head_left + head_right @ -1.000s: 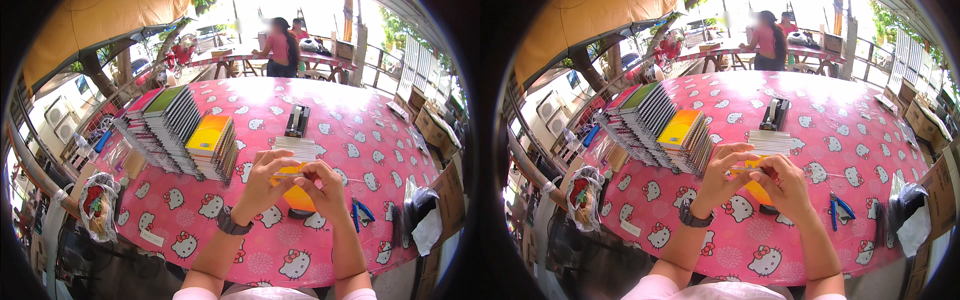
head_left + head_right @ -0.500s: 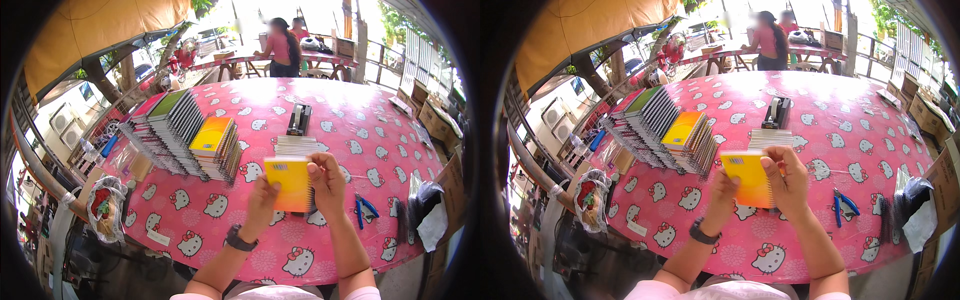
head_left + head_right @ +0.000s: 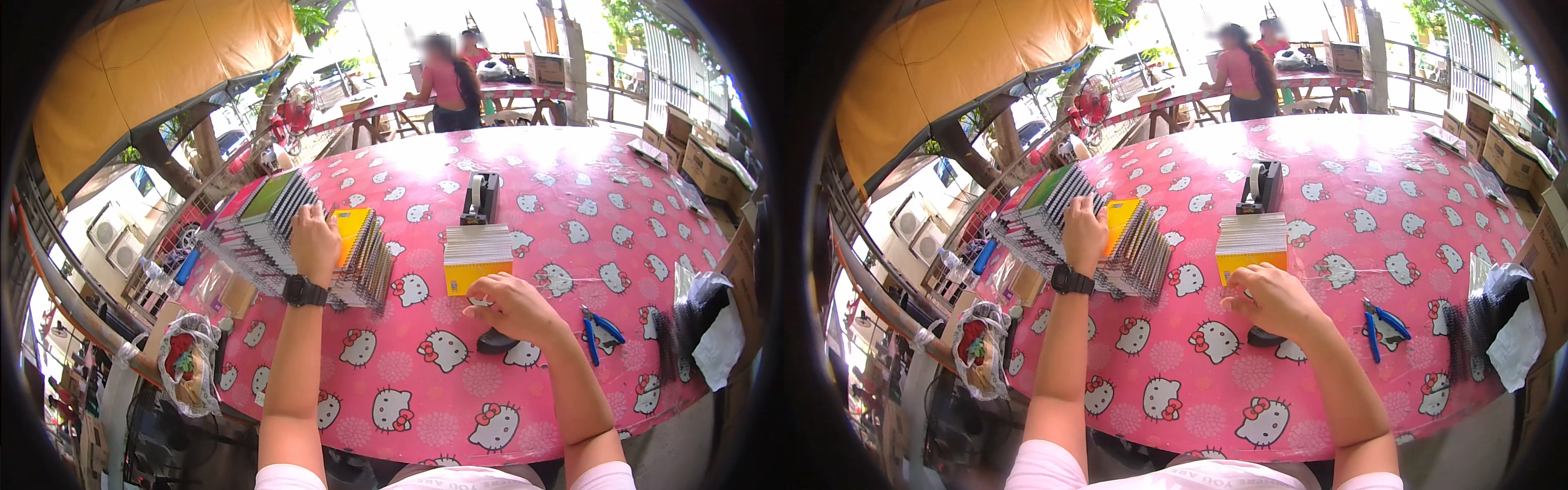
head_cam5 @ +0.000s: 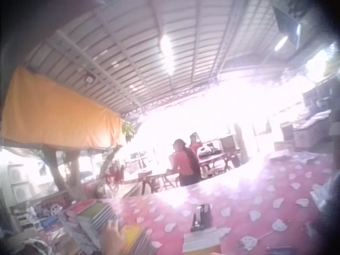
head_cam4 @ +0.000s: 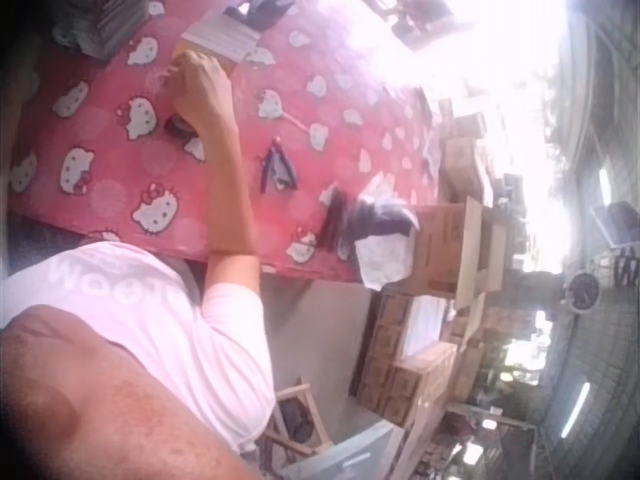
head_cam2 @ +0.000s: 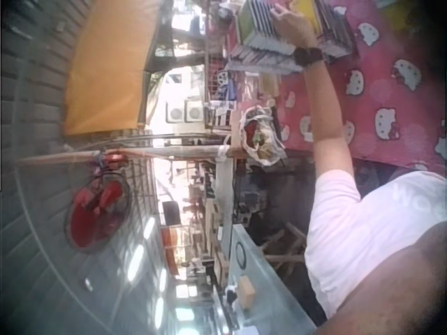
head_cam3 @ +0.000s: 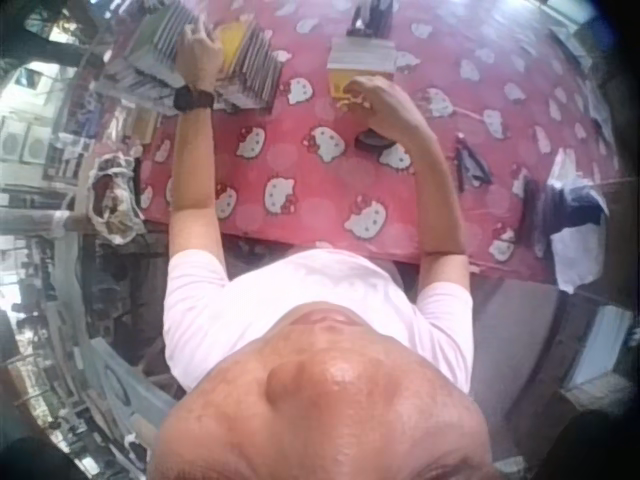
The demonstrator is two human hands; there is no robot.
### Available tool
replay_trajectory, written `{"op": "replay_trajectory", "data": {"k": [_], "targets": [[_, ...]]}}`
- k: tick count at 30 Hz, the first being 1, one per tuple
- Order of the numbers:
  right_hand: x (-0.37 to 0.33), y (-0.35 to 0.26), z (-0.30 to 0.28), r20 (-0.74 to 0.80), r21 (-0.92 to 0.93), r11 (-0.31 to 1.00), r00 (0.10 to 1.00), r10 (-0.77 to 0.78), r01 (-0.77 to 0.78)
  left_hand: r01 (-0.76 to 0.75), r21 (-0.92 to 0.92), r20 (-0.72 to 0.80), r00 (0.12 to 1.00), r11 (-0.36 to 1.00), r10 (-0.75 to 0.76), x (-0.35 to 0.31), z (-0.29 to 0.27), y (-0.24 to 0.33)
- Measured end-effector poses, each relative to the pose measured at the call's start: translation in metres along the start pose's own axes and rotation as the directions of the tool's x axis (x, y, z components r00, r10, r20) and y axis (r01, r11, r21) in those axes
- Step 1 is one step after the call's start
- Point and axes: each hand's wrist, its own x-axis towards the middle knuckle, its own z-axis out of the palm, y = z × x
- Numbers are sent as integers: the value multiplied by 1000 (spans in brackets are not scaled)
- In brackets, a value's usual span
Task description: The person repeatedly picks up a yellow spiral notebook and a black spiral binding, then inserts the binding into the notebook's holes. The person stacks the assembled notebooks on the table.
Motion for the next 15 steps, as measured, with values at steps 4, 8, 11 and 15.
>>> {"op": "replay_trajectory", "data": {"k": [4, 8, 11, 15], "targets": [[-20, 15, 27, 264, -216, 976, 961, 80, -22, -124, -144, 303, 939, 982, 163, 5, 1, 3], [-56, 48, 50, 314, -367, 929, 933, 178, -53, -50, -110, 562, 821, 993, 104, 20, -2, 10], [-58, 53, 37, 339, -376, 918, 904, 261, -125, 24, -66, 631, 775, 998, 23, 32, -2, 8], [-54, 58, 24, 172, -288, 937, 951, 256, -200, 5, -98, 603, 796, 995, 55, 37, 1, -10]]}}
